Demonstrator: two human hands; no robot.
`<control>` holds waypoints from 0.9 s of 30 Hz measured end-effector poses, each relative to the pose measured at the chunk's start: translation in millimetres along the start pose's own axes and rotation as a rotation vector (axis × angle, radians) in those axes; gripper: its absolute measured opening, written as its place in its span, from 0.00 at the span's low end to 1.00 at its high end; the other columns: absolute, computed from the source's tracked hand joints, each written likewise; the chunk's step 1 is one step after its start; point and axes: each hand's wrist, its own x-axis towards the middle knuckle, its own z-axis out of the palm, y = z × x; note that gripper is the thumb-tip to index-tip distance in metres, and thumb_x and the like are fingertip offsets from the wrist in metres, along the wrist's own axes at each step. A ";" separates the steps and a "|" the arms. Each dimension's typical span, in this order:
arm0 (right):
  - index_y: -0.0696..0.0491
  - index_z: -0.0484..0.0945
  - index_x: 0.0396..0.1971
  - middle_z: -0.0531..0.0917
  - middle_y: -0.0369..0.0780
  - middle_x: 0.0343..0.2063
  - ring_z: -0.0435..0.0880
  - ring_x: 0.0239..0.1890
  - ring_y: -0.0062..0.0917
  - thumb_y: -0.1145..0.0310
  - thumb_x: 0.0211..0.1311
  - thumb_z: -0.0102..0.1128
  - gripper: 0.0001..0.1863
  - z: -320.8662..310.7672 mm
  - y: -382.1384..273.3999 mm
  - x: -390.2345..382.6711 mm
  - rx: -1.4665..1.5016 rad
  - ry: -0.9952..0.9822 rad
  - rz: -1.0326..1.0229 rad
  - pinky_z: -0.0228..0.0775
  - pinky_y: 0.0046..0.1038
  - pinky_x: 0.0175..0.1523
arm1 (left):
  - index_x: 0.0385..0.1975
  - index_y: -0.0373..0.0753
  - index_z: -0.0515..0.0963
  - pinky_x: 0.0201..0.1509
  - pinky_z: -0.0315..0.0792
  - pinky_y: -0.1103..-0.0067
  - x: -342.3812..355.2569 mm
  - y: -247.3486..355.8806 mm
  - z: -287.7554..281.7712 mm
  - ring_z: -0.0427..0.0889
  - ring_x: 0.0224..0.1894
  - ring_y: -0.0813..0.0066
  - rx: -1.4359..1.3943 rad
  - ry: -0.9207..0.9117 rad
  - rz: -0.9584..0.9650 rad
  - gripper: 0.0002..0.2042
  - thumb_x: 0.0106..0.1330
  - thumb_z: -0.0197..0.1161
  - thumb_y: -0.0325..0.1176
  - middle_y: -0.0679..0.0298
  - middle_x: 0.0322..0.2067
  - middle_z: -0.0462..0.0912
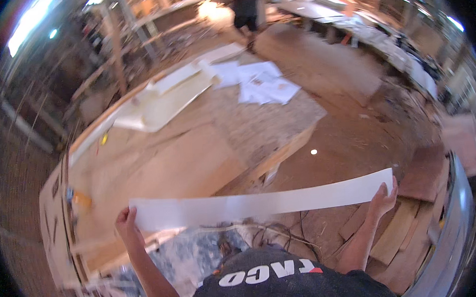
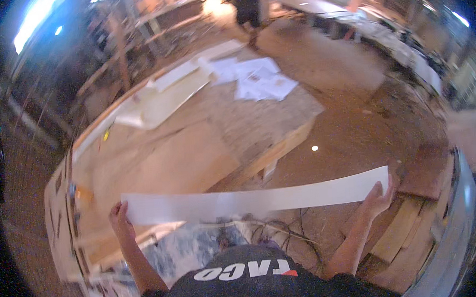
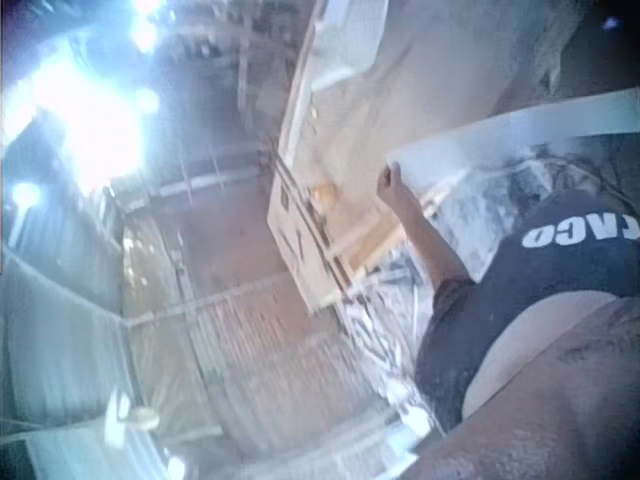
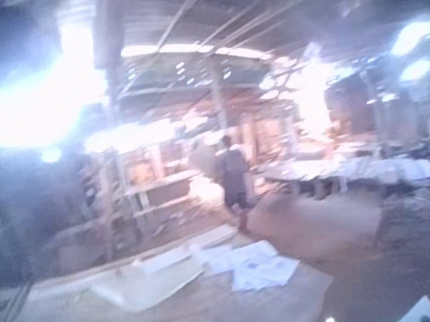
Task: The person measures a white sheet with a tape measure and marks it with a pen, then uses a wooden straight edge and a utility knife to cut a strip. Finally, the person positions the cut strip against the edge of a large wooden panel.
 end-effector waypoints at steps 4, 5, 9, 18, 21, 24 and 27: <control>0.58 0.79 0.56 0.84 0.45 0.53 0.84 0.54 0.34 0.75 0.61 0.62 0.21 40.1 -1.6 13.6 -0.191 -0.269 -0.221 0.74 0.34 0.59 | 0.42 0.30 0.83 0.46 0.74 0.78 -21.9 2.5 -98.9 0.81 0.38 0.75 0.125 0.197 -0.054 0.13 0.62 0.71 0.30 0.63 0.36 0.84; 0.58 0.79 0.56 0.85 0.45 0.52 0.84 0.53 0.34 0.75 0.61 0.63 0.21 55.5 -6.7 10.8 -0.185 -0.338 -0.208 0.74 0.34 0.59 | 0.43 0.30 0.83 0.47 0.75 0.78 -26.5 -6.4 -132.8 0.82 0.39 0.74 0.138 0.243 -0.079 0.13 0.61 0.71 0.29 0.63 0.37 0.85; 0.58 0.80 0.56 0.85 0.44 0.51 0.84 0.52 0.31 0.73 0.62 0.65 0.21 97.8 -33.4 -5.8 -0.190 -0.607 -0.157 0.74 0.33 0.59 | 0.44 0.30 0.82 0.49 0.76 0.79 -62.0 -25.2 -234.2 0.83 0.41 0.75 0.214 0.457 -0.154 0.13 0.61 0.71 0.28 0.62 0.39 0.86; 0.55 0.77 0.53 0.85 0.41 0.40 0.84 0.39 0.24 0.72 0.65 0.65 0.17 183.1 -18.2 -39.6 0.097 -1.014 0.495 0.74 0.25 0.34 | 0.44 0.29 0.85 0.45 0.73 0.81 -25.2 -83.4 -422.3 0.81 0.37 0.79 0.414 0.536 -0.205 0.13 0.63 0.71 0.29 0.66 0.36 0.86; 0.54 0.76 0.54 0.84 0.37 0.38 0.81 0.34 0.21 0.71 0.67 0.63 0.17 203.3 -48.6 -101.7 0.159 -1.002 0.624 0.70 0.24 0.29 | 0.43 0.31 0.85 0.43 0.73 0.81 -14.7 -99.0 -512.7 0.79 0.36 0.80 0.528 0.542 -0.250 0.12 0.63 0.71 0.30 0.66 0.34 0.86; 0.48 0.79 0.51 0.81 0.32 0.36 0.79 0.35 0.20 0.65 0.68 0.64 0.14 203.2 -24.8 -63.8 0.006 -1.229 0.221 0.71 0.25 0.30 | 0.45 0.31 0.85 0.47 0.74 0.79 18.7 -167.8 -546.8 0.80 0.38 0.76 0.459 0.607 -0.356 0.13 0.65 0.69 0.32 0.64 0.37 0.86; 0.46 0.80 0.46 0.80 0.30 0.34 0.78 0.35 0.19 0.63 0.67 0.66 0.11 241.4 -67.2 -160.6 -0.023 -1.191 0.694 0.70 0.24 0.31 | 0.49 0.29 0.83 0.50 0.76 0.76 9.2 -145.6 -610.4 0.81 0.43 0.72 0.602 0.615 -0.242 0.16 0.64 0.70 0.32 0.59 0.44 0.86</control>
